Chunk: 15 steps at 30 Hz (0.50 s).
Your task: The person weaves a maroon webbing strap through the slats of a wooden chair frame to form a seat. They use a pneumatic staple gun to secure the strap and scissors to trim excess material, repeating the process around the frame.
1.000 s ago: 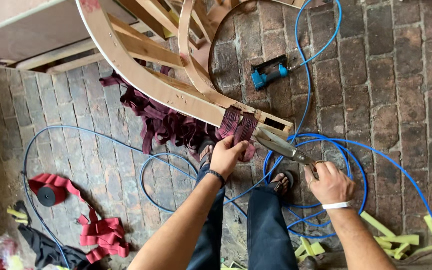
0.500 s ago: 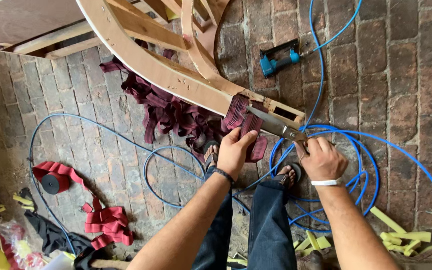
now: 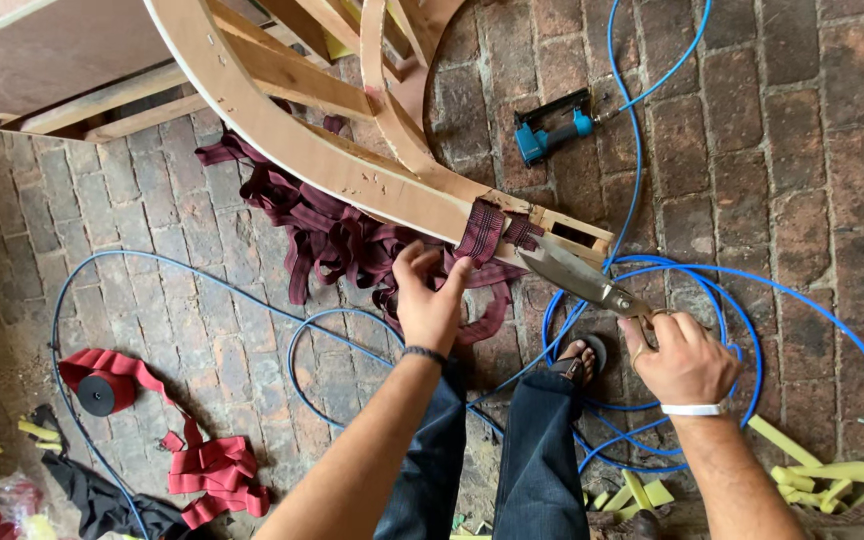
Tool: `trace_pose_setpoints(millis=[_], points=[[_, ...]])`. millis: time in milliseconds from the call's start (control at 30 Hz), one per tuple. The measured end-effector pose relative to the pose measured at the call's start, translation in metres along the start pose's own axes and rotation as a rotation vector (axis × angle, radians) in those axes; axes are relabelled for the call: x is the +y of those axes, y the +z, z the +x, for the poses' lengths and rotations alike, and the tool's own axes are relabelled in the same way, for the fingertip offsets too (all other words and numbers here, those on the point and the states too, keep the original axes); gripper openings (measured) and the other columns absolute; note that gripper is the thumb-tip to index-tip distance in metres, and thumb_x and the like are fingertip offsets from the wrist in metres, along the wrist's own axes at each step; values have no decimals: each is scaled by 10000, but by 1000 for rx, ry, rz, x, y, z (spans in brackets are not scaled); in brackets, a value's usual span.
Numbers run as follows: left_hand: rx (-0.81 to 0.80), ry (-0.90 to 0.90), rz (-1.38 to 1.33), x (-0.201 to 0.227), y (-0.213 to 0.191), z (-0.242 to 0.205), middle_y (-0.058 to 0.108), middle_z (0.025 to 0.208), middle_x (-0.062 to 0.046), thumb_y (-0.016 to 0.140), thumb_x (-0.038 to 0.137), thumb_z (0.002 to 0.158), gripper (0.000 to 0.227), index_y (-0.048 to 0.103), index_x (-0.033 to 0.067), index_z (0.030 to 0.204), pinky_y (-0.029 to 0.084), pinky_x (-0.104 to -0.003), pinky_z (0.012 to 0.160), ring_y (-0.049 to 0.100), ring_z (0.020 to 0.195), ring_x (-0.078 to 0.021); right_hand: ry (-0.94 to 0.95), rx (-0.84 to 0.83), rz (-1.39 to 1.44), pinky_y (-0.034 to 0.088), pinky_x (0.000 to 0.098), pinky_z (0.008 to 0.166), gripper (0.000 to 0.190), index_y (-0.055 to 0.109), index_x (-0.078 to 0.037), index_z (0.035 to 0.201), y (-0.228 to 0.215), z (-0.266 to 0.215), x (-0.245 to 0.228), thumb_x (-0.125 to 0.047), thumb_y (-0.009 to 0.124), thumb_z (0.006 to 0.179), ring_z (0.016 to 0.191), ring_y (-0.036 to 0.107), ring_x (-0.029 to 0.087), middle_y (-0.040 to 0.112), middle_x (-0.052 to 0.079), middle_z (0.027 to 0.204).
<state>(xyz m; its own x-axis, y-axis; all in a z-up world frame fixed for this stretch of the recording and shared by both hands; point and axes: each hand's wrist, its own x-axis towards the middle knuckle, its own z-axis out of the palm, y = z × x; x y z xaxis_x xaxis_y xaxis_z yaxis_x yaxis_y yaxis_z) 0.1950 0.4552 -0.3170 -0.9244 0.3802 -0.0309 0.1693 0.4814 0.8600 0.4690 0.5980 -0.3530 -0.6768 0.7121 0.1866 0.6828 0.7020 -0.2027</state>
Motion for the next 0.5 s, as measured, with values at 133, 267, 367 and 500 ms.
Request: trace_pose_setpoints(millis=[133, 267, 367, 500], points=[[-256, -142, 162, -2, -5, 22, 705, 963, -140, 837, 317, 817, 533, 649, 11, 1210, 537, -306, 779, 649, 868, -188, -14, 1, 6, 532, 392, 630, 308, 658, -152, 846, 7, 4, -2, -396, 845, 870, 715, 659, 260, 629, 40, 835], [-511, -360, 124, -12, -16, 27, 785, 890, -31, 721, 311, 898, 339, 766, 48, 1108, 568, -268, 744, 725, 797, -105, -5, -1, -7, 536, 389, 634, 318, 660, -144, 865, 18, 9, -6, -397, 853, 846, 726, 667, 262, 633, 47, 850], [-438, -18, 169, -15, -19, 28, 711, 905, -45, 763, 246, 892, 236, 772, 27, 979, 551, -291, 749, 676, 800, -109, -7, -17, -6, 529, 383, 619, 302, 665, -143, 885, 24, 17, -12, -376, 852, 838, 715, 663, 248, 631, 43, 845], [-628, -428, -253, -2, -15, 23, 658, 824, -30, 681, 263, 969, 269, 659, -2, 1000, 486, -293, 662, 577, 713, -97, 2, -43, -1, 513, 372, 576, 329, 650, -132, 875, 30, 30, -24, -385, 860, 865, 670, 645, 224, 625, 38, 828]])
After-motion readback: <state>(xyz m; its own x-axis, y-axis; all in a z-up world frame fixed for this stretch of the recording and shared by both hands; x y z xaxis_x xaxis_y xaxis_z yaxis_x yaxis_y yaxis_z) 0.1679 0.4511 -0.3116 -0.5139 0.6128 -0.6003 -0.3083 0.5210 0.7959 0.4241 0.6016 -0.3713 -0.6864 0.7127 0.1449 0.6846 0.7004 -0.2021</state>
